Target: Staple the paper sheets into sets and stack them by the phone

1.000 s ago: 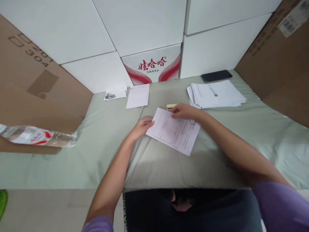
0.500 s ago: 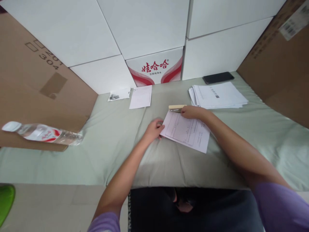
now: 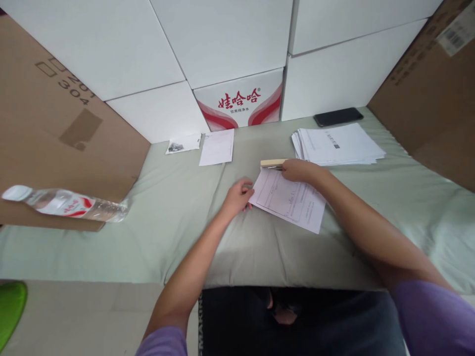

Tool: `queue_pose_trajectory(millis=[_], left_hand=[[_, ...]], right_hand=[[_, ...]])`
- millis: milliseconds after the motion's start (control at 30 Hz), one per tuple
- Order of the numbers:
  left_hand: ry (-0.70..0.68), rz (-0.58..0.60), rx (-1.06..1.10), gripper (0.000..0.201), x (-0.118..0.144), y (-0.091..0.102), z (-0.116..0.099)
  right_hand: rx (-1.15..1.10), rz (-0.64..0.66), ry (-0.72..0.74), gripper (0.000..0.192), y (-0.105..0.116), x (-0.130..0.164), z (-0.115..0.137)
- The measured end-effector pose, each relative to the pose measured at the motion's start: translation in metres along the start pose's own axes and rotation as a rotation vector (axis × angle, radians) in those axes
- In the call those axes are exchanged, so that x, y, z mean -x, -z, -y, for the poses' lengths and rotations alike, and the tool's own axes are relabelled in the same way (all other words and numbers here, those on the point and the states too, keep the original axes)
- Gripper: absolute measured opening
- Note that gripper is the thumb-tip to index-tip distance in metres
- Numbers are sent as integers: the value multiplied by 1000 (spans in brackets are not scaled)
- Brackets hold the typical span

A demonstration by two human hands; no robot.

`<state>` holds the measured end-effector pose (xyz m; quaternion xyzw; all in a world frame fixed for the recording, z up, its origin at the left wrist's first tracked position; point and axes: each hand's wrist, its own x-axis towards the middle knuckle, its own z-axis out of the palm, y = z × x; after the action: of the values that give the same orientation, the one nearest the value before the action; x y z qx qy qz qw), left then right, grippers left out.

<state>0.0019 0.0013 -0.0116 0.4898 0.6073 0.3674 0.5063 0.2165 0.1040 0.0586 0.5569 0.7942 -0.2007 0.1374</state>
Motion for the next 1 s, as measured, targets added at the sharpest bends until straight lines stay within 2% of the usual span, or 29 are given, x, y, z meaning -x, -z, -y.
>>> queue_pose_trajectory(millis=[100, 233, 333, 433, 533, 633, 833, 1000], left_hand=[[-2, 2, -10, 35, -3, 0, 1], [5, 5, -10, 22, -5, -1, -1], [20, 7, -19, 19, -5, -2, -4], [25, 2, -35, 18, -4, -3, -6], [15, 3, -31, 18, -3, -3, -6], [6, 7, -24, 18, -3, -3, -4], [4, -3, -31, 20, -4, -3, -2], [-17, -5, -18, 17, -4, -2, -1]], right_hand=[[9, -65, -63, 40, 11, 18, 4], [-21, -234, -121, 44, 31, 37, 9], [-61, -393, -100, 41, 37, 21, 15], [-130, -512, -39, 35, 28, -19, 24], [-212, -512, -27, 33, 12, -58, 33], [-246, -473, -11, 31, -2, -78, 39], [-329, -470, -15, 29, -13, -85, 38], [-297, -477, -26, 29, -16, -87, 40]])
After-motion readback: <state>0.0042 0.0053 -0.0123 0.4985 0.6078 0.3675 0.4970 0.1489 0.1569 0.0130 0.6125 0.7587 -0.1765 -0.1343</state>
